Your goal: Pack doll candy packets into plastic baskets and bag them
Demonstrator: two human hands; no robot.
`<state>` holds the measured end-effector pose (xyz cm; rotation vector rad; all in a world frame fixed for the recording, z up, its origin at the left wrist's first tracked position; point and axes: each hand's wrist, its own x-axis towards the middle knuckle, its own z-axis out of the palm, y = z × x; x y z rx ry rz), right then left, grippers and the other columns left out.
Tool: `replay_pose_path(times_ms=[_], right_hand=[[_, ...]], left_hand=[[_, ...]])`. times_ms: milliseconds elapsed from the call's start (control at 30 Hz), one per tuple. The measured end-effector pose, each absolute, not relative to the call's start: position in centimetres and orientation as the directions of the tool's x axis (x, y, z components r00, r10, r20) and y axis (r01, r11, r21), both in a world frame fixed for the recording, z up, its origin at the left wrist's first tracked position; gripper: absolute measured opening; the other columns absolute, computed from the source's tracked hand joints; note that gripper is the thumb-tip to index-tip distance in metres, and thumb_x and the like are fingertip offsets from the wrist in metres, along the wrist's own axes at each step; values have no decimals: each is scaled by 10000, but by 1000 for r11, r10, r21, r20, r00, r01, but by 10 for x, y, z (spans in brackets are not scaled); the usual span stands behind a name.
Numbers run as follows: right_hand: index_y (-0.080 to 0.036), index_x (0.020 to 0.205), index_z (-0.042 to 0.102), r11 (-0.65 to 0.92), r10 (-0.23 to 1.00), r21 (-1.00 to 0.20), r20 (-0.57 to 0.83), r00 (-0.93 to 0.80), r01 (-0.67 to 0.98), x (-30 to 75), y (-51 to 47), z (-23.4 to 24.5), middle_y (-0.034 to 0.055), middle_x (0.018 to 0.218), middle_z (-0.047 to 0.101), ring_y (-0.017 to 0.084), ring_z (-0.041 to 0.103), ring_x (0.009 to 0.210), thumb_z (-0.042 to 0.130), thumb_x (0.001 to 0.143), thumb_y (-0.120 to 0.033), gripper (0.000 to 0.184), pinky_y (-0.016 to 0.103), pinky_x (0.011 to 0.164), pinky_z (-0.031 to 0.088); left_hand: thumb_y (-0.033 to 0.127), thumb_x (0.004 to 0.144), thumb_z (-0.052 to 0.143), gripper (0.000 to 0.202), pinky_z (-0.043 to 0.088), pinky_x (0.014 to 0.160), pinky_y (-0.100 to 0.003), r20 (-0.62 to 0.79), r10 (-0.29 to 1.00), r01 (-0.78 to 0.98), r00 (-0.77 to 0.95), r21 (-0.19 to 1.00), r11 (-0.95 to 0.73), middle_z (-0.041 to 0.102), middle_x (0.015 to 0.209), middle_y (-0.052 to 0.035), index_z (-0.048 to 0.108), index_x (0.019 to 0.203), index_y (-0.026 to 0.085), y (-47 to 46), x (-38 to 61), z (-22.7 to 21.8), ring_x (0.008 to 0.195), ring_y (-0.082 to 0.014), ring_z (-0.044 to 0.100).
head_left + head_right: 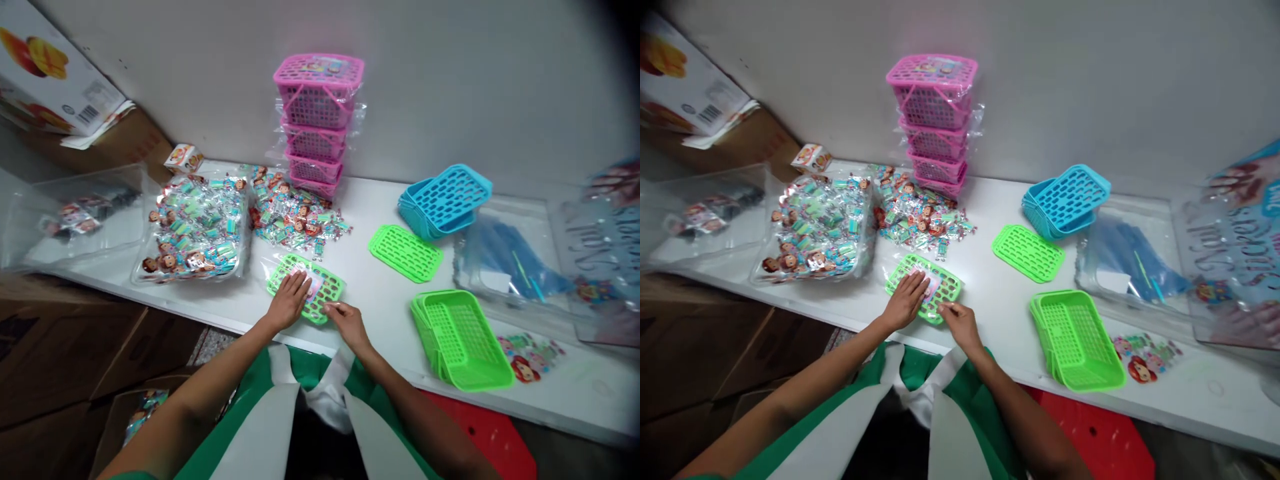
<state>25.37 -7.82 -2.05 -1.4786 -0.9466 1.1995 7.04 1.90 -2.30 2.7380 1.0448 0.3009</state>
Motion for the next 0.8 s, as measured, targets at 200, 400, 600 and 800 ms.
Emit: replay_pose_path(times_ms=[200, 400, 600, 800], right_hand=[[-144, 773, 643, -451, 811, -785, -559, 174, -424, 283, -106, -31, -2, 631, 616, 73, 445, 460, 683, 708, -456, 321, 217, 476, 377], [-179, 955, 603, -360, 903, -883, -411, 126, -301, 280, -112, -42, 21, 871, 651, 120, 590, 720, 756, 640, -371, 399, 254, 679, 474], [-183, 771, 574, -318, 925, -929, -348, 152, -190, 240, -114, -53, -16, 697, 607, 117, 536, 614, 704, 686, -412, 277, 263, 631, 451], [-187, 752, 575, -267, 936, -955, -289, 200, -130, 232, -121, -57, -10, 702, 589, 122, 521, 644, 637, 750, -402, 224, 247, 631, 422]], left_hand=[[240, 937, 338, 481, 211, 1126, -501, 116, 655, 621, 747, 230, -749, 315, 1501, -109, 343, 1415, 187, 20, 73, -22, 1420, -246, 184], [241, 938, 332, 481, 194, 1128, -492, 107, 656, 624, 747, 226, -748, 316, 1501, -101, 342, 1415, 188, 21, 74, -23, 1418, -241, 191], [247, 937, 338, 477, 178, 1134, -474, 101, 656, 626, 748, 222, -747, 312, 1503, -104, 359, 1408, 174, 21, 75, -23, 1421, -236, 182], [256, 935, 348, 477, 174, 1137, -465, 101, 642, 615, 760, 207, -761, 321, 1497, -117, 377, 1401, 161, 23, 75, -25, 1416, -244, 197]])
